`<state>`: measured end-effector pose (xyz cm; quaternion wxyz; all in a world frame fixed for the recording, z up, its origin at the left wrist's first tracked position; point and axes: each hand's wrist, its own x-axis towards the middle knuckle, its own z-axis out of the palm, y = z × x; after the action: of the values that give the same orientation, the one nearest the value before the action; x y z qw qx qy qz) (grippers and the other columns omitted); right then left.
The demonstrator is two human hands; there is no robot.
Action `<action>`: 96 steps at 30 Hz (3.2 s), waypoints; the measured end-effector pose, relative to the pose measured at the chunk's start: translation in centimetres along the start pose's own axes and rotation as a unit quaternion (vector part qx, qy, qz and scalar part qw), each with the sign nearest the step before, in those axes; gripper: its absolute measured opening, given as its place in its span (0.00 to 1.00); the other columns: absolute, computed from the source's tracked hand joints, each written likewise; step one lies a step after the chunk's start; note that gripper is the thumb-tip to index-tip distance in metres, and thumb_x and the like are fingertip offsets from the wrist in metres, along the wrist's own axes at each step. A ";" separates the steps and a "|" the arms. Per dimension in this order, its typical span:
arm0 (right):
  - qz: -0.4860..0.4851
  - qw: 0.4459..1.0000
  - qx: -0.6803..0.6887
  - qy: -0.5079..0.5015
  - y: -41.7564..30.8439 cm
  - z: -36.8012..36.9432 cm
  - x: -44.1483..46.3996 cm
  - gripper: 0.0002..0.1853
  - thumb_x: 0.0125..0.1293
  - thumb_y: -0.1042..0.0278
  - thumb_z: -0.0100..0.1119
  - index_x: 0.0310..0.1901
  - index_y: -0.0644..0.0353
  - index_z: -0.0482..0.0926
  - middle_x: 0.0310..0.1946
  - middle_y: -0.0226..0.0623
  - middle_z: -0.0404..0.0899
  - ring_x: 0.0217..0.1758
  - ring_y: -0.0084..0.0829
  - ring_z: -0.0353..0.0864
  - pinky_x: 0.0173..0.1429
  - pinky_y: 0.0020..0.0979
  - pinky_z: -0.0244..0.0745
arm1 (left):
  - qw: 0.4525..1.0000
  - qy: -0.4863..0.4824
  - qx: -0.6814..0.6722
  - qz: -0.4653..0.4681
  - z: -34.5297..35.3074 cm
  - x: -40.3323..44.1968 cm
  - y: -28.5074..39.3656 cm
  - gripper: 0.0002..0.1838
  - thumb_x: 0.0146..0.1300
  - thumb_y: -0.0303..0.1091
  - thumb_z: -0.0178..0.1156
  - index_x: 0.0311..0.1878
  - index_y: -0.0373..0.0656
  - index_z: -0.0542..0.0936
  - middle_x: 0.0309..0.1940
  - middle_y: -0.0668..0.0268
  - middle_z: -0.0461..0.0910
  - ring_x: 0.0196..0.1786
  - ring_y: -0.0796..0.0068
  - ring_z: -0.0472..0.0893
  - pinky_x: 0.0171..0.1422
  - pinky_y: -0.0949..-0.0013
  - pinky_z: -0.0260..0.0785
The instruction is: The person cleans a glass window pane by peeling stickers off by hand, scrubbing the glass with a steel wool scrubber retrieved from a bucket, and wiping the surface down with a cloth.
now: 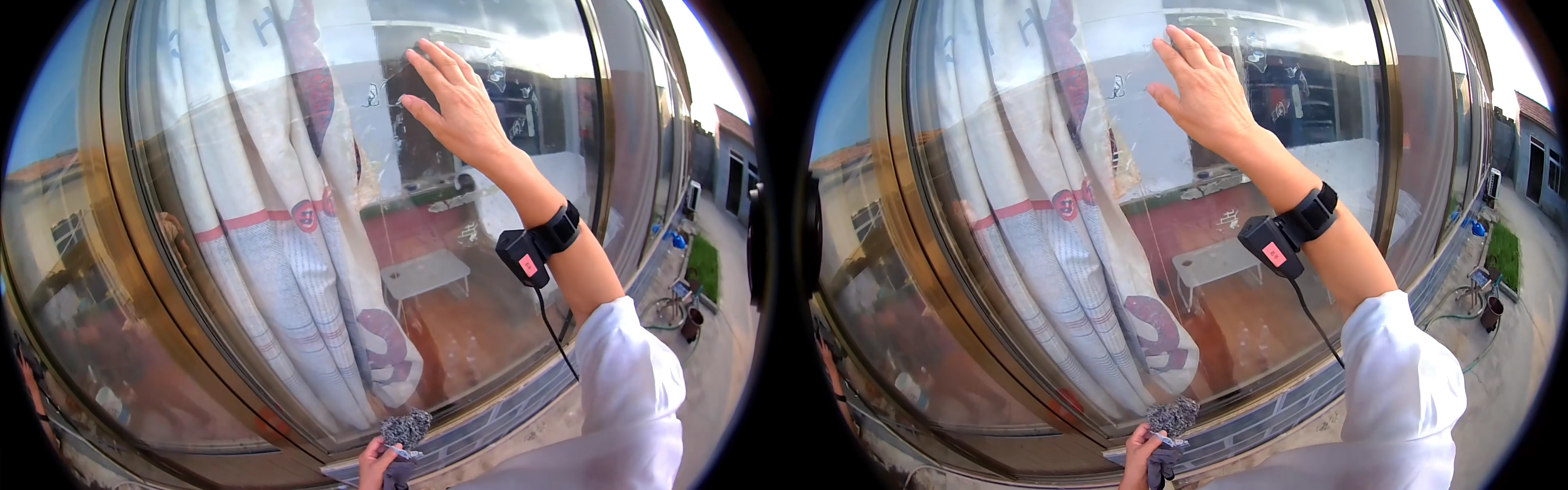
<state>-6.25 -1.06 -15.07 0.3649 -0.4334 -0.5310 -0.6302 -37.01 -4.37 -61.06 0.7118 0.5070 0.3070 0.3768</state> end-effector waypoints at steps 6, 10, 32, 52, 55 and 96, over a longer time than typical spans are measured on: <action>0.002 0.998 0.069 -0.012 -1.3 -0.8 0.0 0.23 0.64 0.61 0.61 0.60 0.55 0.74 0.63 0.35 0.70 0.67 0.40 0.66 0.66 0.41 0.65 | 0.991 -0.007 0.123 0.054 0.2 0.3 -1.8 0.15 0.59 0.30 0.68 0.48 0.36 0.80 0.36 0.64 0.84 0.36 0.76 0.83 0.41 0.71 0.74; 0.032 0.997 0.070 0.007 -0.8 -1.1 1.2 0.18 0.59 0.66 0.64 0.53 0.52 0.80 0.52 0.29 0.76 0.54 0.36 0.75 0.53 0.36 0.76 | 0.829 0.042 0.486 0.275 2.2 -0.4 0.0 0.19 0.52 0.40 0.73 0.45 0.43 0.83 0.35 0.64 0.85 0.36 0.66 0.85 0.42 0.67 0.75; -0.003 0.998 0.048 0.027 -3.0 -0.7 1.0 0.14 0.62 0.76 0.58 0.47 0.46 0.82 0.50 0.27 0.76 0.51 0.34 0.76 0.47 0.36 0.78 | 0.856 0.061 0.459 0.230 2.2 0.0 -0.9 0.20 0.51 0.44 0.74 0.44 0.43 0.84 0.37 0.62 0.86 0.38 0.64 0.85 0.43 0.67 0.76; -0.005 0.997 0.070 0.018 -2.8 -0.4 2.1 0.11 0.60 0.74 0.60 0.44 0.50 0.80 0.51 0.28 0.74 0.51 0.38 0.74 0.52 0.39 0.72 | 0.850 0.066 0.464 0.240 2.1 -0.4 -2.0 0.21 0.50 0.44 0.74 0.44 0.43 0.84 0.39 0.62 0.86 0.39 0.64 0.85 0.43 0.67 0.76; 0.007 0.998 0.068 0.016 -2.8 -0.3 2.5 0.10 0.59 0.71 0.62 0.43 0.50 0.80 0.51 0.28 0.74 0.52 0.38 0.74 0.54 0.40 0.70 | 0.846 0.067 0.470 0.242 2.0 -0.5 -2.0 0.21 0.50 0.45 0.74 0.44 0.43 0.84 0.39 0.62 0.86 0.39 0.63 0.86 0.44 0.66 0.76; -0.062 0.969 0.235 0.045 -5.2 -1.4 -1.0 0.08 0.60 0.79 0.59 0.38 0.60 0.71 0.29 0.36 0.74 0.34 0.39 0.74 0.40 0.36 0.69 | 0.864 0.073 0.457 0.196 2.6 -1.2 -0.9 0.20 0.52 0.44 0.73 0.45 0.42 0.84 0.40 0.60 0.85 0.40 0.62 0.85 0.45 0.66 0.76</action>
<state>-10.88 -1.51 -17.91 0.4403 -0.2725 -0.6729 -0.5283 -35.31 -6.87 -61.04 0.2874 0.7966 0.3902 0.3614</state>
